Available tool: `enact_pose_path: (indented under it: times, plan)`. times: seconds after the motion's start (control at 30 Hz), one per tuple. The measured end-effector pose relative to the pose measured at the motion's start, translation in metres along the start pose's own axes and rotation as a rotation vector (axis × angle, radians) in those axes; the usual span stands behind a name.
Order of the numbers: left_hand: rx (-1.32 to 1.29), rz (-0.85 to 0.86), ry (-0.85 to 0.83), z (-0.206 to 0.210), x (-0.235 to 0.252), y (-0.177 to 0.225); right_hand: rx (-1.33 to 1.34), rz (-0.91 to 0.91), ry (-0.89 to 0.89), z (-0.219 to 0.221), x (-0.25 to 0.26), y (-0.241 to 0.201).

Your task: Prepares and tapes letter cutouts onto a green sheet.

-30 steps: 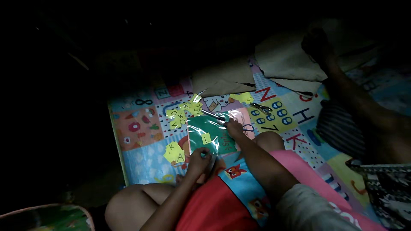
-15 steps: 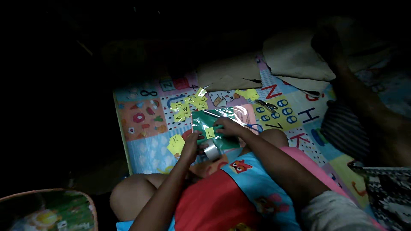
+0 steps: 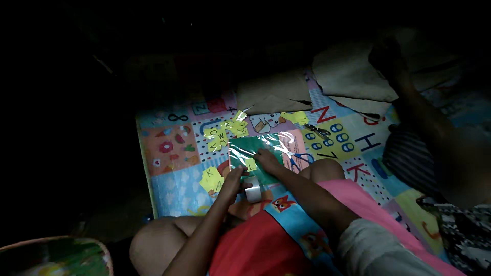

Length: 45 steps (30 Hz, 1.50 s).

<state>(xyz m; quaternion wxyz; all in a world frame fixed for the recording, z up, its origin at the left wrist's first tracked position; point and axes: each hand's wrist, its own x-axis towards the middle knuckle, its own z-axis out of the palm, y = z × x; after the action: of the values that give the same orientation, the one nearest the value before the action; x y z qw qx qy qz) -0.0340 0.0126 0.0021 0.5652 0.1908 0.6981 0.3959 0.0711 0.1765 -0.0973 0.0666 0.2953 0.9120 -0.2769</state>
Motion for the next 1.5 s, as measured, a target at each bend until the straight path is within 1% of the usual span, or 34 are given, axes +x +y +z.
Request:
enact_pose_path:
  times: [0.03, 0.1, 0.17, 0.23, 0.3, 0.37, 0.47, 0.57, 0.67, 0.77, 0.83, 0.9, 0.97, 1.03, 1.07, 1.13, 1.27, 1.37, 1.43, 1.5]
  plan:
    - [0.001, -0.001, -0.001, 0.0, 0.0, 0.001, 0.014, 0.022, -0.048, -0.001, 0.001, 0.0]
    - [-0.001, -0.003, -0.005, 0.001, 0.001, 0.0, 0.031, 0.034, -0.051, -0.004, 0.003, -0.001]
    - [-0.011, -0.02, -0.015, 0.002, 0.002, 0.001, 0.038, 0.041, 0.04, -0.014, 0.01, 0.002]
    - [-0.025, -0.027, -0.017, 0.0, 0.001, 0.001, 0.042, 0.061, 0.191, -0.033, 0.022, 0.015]
    - [-0.036, -0.032, -0.008, -0.002, 0.001, 0.001, 0.019, 0.091, 0.337, -0.052, 0.035, 0.041]
    - [-0.052, -0.037, -0.004, -0.005, 0.002, 0.001, -0.005, 0.145, 0.44, -0.071, 0.044, 0.069]
    - [-0.085, -0.052, 0.007, -0.007, 0.006, 0.002, -0.02, 0.253, 0.505, -0.091, 0.048, 0.101]
    - [-0.107, -0.053, 0.001, -0.008, 0.008, 0.002, -0.058, 0.261, 0.542, -0.092, 0.053, 0.117]
    - [-0.119, -0.056, 0.001, -0.009, 0.009, 0.003, -0.065, 0.257, 0.484, -0.081, 0.062, 0.122]
    - [-0.134, -0.053, 0.001, -0.009, 0.01, 0.002, -0.066, 0.334, 0.391, -0.073, 0.065, 0.119]
    - [-0.139, -0.047, -0.002, -0.01, 0.01, 0.002, -0.062, 0.372, 0.37, -0.075, 0.063, 0.109]
    - [-0.126, -0.033, -0.008, -0.009, 0.011, 0.004, -0.06, 0.37, 0.385, -0.08, 0.059, 0.095]
    - [-0.096, -0.008, -0.02, -0.007, 0.01, 0.004, -0.049, 0.336, 0.444, -0.079, 0.051, 0.085]
    - [-0.072, 0.016, -0.025, -0.007, 0.008, 0.003, 0.013, 0.295, 0.471, -0.078, 0.04, 0.076]
    - [-0.07, 0.017, -0.023, -0.007, 0.008, 0.003, 0.06, 0.272, 0.439, -0.077, 0.035, 0.071]
    - [-0.069, 0.008, -0.009, -0.007, 0.005, 0.005, 0.093, 0.187, 0.304, -0.072, 0.025, 0.06]
    - [-0.037, 0.013, -0.01, -0.006, 0.0, 0.006, 0.017, -0.099, -0.014, -0.044, 0.01, 0.03]
    - [-0.013, 0.019, -0.021, -0.005, -0.006, 0.005, -0.057, -0.273, -0.119, -0.017, -0.001, 0.012]
    - [-0.008, 0.028, -0.022, -0.006, -0.008, 0.005, -0.114, -0.318, -0.181, -0.01, -0.006, 0.002]
    - [-0.015, 0.033, -0.02, -0.008, -0.007, 0.005, -0.143, -0.291, -0.25, -0.01, -0.008, -0.006]
